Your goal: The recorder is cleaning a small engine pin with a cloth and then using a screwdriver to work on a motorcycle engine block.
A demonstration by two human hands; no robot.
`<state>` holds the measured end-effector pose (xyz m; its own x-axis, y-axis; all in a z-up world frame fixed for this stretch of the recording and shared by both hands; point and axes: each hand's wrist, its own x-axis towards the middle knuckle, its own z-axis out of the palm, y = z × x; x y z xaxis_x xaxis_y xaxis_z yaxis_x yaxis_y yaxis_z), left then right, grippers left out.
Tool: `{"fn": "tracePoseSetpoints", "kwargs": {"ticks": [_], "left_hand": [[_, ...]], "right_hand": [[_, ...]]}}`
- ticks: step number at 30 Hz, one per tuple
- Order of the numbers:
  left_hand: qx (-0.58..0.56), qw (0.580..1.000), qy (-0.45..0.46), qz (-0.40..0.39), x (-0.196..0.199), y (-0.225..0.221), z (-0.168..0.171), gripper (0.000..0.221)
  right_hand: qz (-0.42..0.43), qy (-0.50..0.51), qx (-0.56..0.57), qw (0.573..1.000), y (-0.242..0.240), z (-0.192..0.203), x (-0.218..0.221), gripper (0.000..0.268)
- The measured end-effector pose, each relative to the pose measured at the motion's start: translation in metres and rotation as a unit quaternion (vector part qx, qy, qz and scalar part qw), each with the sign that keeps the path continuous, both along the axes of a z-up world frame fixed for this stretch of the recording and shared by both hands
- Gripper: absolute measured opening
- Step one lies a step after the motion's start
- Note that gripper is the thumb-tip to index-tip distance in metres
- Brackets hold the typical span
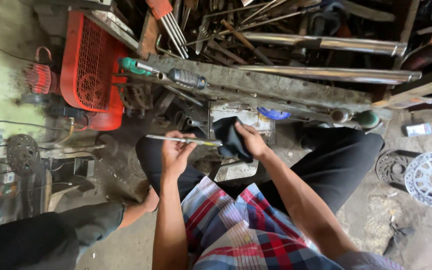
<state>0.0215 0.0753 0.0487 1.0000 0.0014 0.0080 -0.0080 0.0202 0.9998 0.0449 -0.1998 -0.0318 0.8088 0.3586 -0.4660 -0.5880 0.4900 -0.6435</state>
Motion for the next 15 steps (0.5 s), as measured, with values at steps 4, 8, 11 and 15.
{"fn": "tracePoseSetpoints", "kwargs": {"ticks": [4, 8, 11, 15], "left_hand": [[-0.029, 0.996, 0.076, -0.041, -0.003, -0.032, 0.011, 0.043], [0.102, 0.989, 0.089, -0.053, 0.001, -0.054, 0.025, 0.039], [0.115, 0.989, 0.087, -0.034, 0.008, -0.05, 0.027, 0.043], [0.121, 0.99, 0.063, -0.035, 0.013, -0.043, 0.031, 0.056]], "right_hand": [[0.101, -0.169, -0.102, 0.975, 0.01, -0.047, -0.012, 0.056], [0.167, -0.116, -0.047, 0.978, 0.009, -0.01, -0.019, 0.04], [0.179, -0.114, -0.065, 0.975, 0.001, 0.0, -0.014, 0.037], [0.188, -0.177, -0.002, 0.966, 0.004, 0.005, -0.014, 0.036]]}}
